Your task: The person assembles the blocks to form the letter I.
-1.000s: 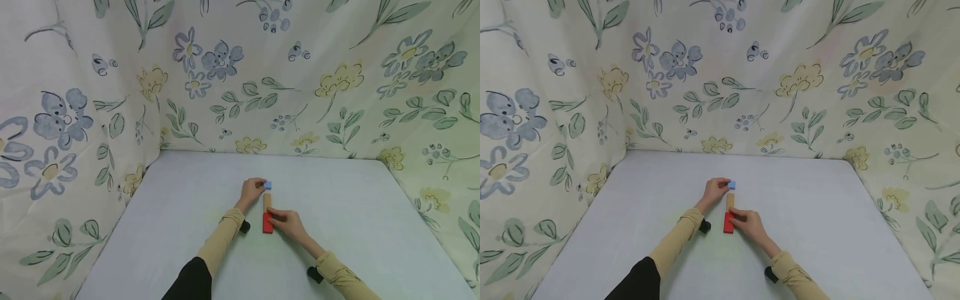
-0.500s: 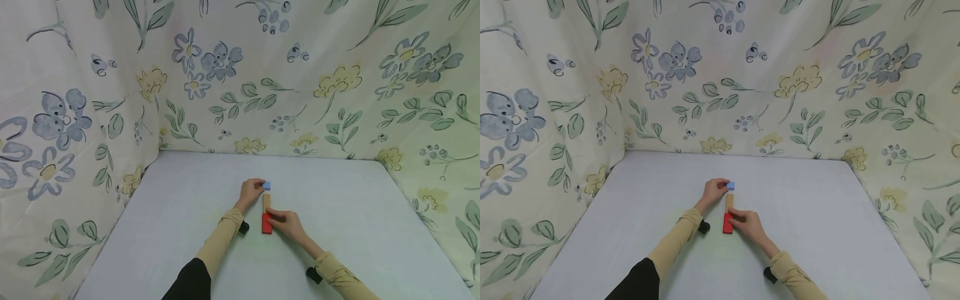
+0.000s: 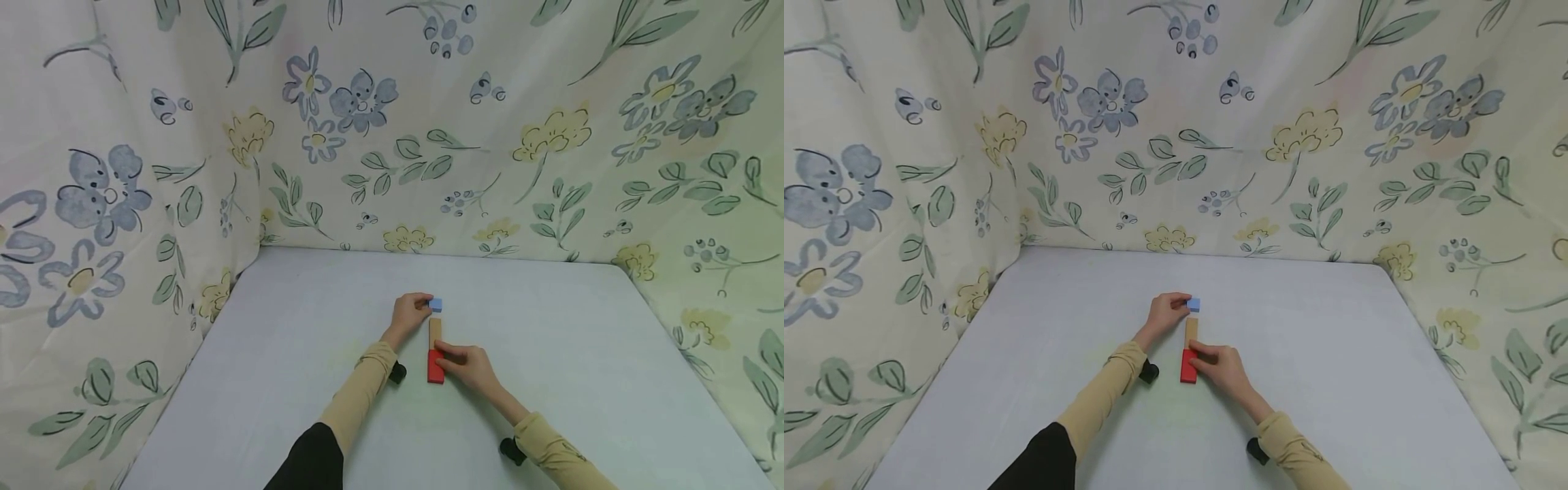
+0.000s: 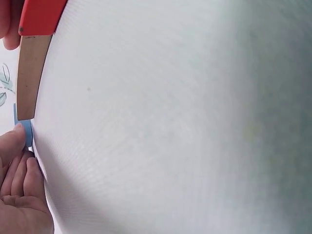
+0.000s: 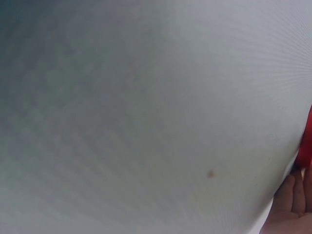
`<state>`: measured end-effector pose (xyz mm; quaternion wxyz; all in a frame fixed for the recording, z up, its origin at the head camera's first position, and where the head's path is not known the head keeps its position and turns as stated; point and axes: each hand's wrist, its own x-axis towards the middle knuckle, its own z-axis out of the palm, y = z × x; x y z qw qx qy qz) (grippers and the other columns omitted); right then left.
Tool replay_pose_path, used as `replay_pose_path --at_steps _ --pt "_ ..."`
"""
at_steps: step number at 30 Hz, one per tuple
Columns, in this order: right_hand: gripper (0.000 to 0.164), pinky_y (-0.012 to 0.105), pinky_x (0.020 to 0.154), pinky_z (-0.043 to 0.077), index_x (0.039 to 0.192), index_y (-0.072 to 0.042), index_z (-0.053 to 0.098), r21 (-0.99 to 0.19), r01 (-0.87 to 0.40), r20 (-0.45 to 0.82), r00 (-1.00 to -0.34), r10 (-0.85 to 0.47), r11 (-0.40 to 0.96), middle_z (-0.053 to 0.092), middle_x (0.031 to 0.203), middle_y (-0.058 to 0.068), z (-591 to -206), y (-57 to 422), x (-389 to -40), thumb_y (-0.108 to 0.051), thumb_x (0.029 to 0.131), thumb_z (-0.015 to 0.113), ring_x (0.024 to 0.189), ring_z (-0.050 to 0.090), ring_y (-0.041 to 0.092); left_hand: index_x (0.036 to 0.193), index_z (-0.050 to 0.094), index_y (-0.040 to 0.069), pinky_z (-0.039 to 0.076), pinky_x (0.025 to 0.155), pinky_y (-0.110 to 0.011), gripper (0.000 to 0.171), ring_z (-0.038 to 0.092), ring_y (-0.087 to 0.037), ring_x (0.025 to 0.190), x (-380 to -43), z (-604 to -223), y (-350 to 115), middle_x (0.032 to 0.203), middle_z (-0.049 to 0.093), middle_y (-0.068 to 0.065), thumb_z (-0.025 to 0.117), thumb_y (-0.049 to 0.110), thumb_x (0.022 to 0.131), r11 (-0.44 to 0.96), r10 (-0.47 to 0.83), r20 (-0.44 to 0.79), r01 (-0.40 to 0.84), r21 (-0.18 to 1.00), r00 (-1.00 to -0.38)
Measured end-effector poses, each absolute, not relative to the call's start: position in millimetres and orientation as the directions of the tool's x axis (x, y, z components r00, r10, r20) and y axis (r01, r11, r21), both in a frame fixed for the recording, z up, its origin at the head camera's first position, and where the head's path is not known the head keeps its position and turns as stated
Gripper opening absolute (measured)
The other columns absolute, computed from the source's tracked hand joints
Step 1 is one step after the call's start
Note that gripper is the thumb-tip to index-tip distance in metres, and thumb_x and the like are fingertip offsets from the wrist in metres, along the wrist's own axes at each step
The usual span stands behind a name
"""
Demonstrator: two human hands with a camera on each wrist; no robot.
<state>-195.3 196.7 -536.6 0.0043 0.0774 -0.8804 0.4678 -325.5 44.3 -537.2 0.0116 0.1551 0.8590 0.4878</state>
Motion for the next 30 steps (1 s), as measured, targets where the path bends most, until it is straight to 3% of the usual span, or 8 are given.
replay_pose_path --at_steps 13,16,18,22,26,30 --pt "0.038 0.035 0.095 0.052 0.118 -0.013 0.068 -0.827 -0.142 0.080 -0.987 -0.136 0.544 0.069 0.117 0.003 -536.5 196.6 -194.4 -0.018 0.081 0.075 0.113 0.062 0.022 0.113 0.068 -0.001 0.054 0.092 -0.035 0.030 0.066 -0.026 0.107 -317.8 -530.5 45.0 0.114 0.068 -0.017 0.068 -0.001 0.083 0.454 0.265 0.144 0.255 0.854 -0.954" --pt "0.037 0.033 0.094 0.052 0.118 -0.013 0.069 -0.826 -0.151 0.088 -0.986 -0.140 0.543 0.069 0.116 0.003 -536.5 196.7 -194.8 -0.019 0.081 0.075 0.113 0.063 0.022 0.111 0.069 0.000 0.055 0.090 -0.033 0.029 0.067 -0.025 0.105 -319.8 -533.9 43.0 0.112 0.069 -0.016 0.069 0.001 0.082 0.432 0.278 0.175 0.286 0.855 -0.944" --pt "0.038 0.031 0.094 0.052 0.118 -0.013 0.069 -0.829 -0.153 0.090 -0.986 -0.142 0.538 0.069 0.116 0.003 -535.8 196.6 -194.8 -0.018 0.081 0.075 0.113 0.063 0.022 0.111 0.070 0.006 0.056 0.086 -0.026 0.029 0.068 -0.017 0.102 -330.6 -549.2 41.0 0.110 0.071 -0.009 0.070 0.009 0.083 0.423 0.307 0.218 0.339 0.841 -0.926" --pt "0.038 0.026 0.093 0.052 0.118 -0.012 0.069 -0.829 -0.155 0.092 -0.986 -0.142 0.537 0.069 0.116 0.003 -534.7 197.1 -194.9 -0.017 0.081 0.075 0.112 0.063 0.022 0.113 0.070 0.006 0.056 0.086 -0.026 0.032 0.067 -0.015 0.103 -331.9 -552.3 39.6 0.110 0.071 -0.009 0.071 0.013 0.082 0.416 0.329 0.255 0.382 0.825 -0.909" --pt "0.038 0.026 0.092 0.053 0.118 -0.012 0.068 -0.828 -0.153 0.094 -0.986 -0.136 0.539 0.069 0.115 0.004 -533.8 197.1 -195.4 -0.016 0.080 0.075 0.112 0.063 0.023 0.115 0.067 0.002 0.053 0.093 -0.035 0.035 0.065 -0.022 0.108 -322.8 -541.5 41.1 0.115 0.069 -0.014 0.070 0.008 0.081 0.448 0.308 0.213 0.339 0.827 -0.927" --pt "0.038 0.029 0.092 0.053 0.118 -0.011 0.068 -0.825 -0.144 0.083 -0.987 -0.134 0.547 0.069 0.115 0.006 -532.8 195.9 -195.0 -0.016 0.081 0.075 0.112 0.063 0.024 0.117 0.066 0.002 0.053 0.094 -0.034 0.035 0.064 -0.021 0.109 -319.1 -538.6 42.5 0.117 0.068 -0.013 0.070 0.007 0.083 0.506 0.284 0.187 0.313 0.804 -0.940"
